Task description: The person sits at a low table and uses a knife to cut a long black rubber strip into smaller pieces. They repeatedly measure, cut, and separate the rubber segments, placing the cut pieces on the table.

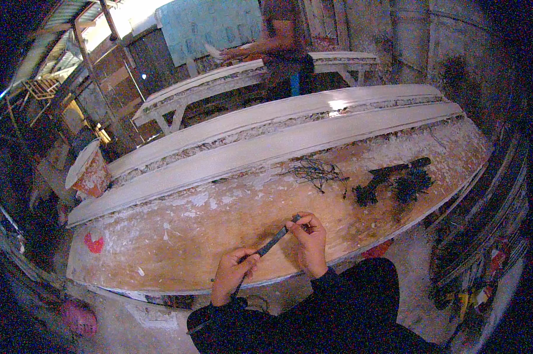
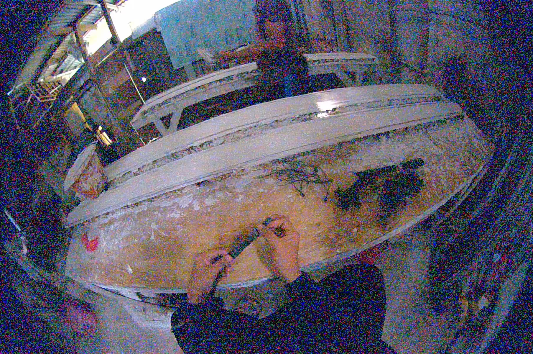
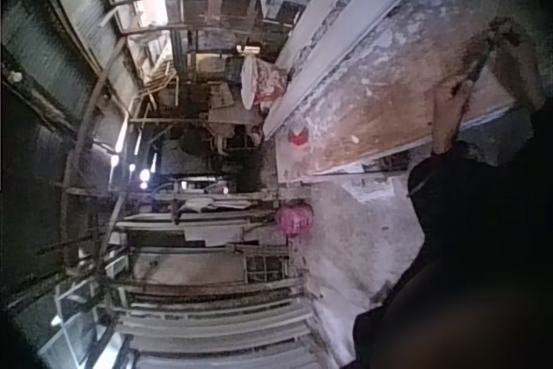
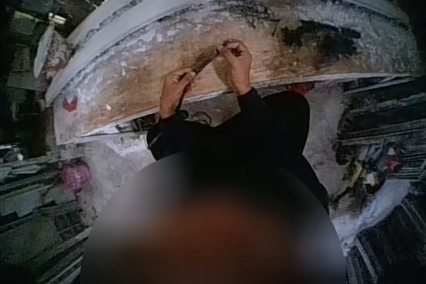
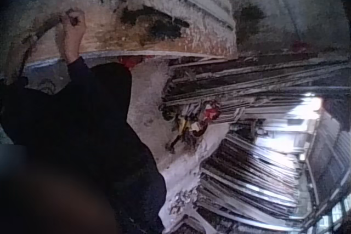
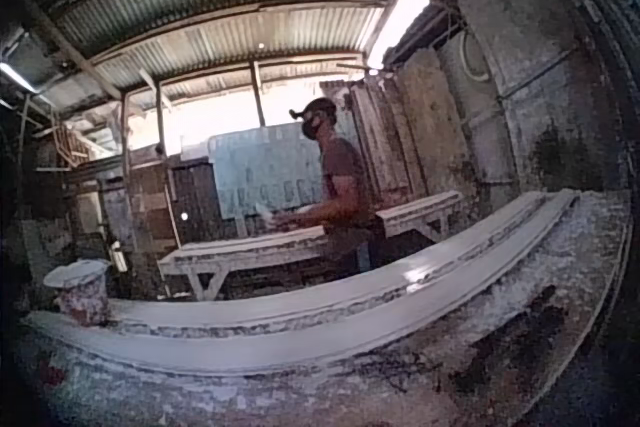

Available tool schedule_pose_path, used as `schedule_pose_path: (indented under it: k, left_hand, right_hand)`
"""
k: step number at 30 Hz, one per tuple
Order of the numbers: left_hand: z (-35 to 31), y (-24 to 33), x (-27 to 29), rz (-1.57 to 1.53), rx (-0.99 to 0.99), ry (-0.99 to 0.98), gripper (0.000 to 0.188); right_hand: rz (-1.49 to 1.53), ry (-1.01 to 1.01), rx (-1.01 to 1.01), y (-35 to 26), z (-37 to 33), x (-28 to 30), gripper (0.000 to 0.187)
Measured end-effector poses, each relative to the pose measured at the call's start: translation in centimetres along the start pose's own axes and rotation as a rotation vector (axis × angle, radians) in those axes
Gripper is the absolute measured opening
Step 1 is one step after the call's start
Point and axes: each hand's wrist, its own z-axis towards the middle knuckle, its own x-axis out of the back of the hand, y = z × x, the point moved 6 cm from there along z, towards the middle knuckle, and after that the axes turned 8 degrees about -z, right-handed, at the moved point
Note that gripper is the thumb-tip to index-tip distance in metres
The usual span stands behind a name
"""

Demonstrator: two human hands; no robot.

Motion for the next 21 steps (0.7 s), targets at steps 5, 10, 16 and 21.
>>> schedule_pose_path:
  k: [5,10,16,21]
  left_hand:
    - [0.11,0.04,0.05,-0.056,-0.004,-0.016,0.016]
    - [0.08,-0.06,-0.07,-0.046,-0.019,0.009,0.014]
    - [0.05,0.08,-0.06,-0.073,-0.011,0.006,0.011]
    - [0.06,0.22,-0.10,-0.025,-0.031,-0.018,0.012]
  right_hand:
    - [0.051,0.011,-0.003,-0.30,-0.13,-0.24,0.016]
    - [0.049,-0.003,0.004,-0.51,-0.18,-0.43,0.017]
    - [0.125,-0.015,-0.031,-0.08,-0.10,-0.37,0.010]
    - [0.187,0.004,0.014,-0.36,-0.13,-0.34,0.012]
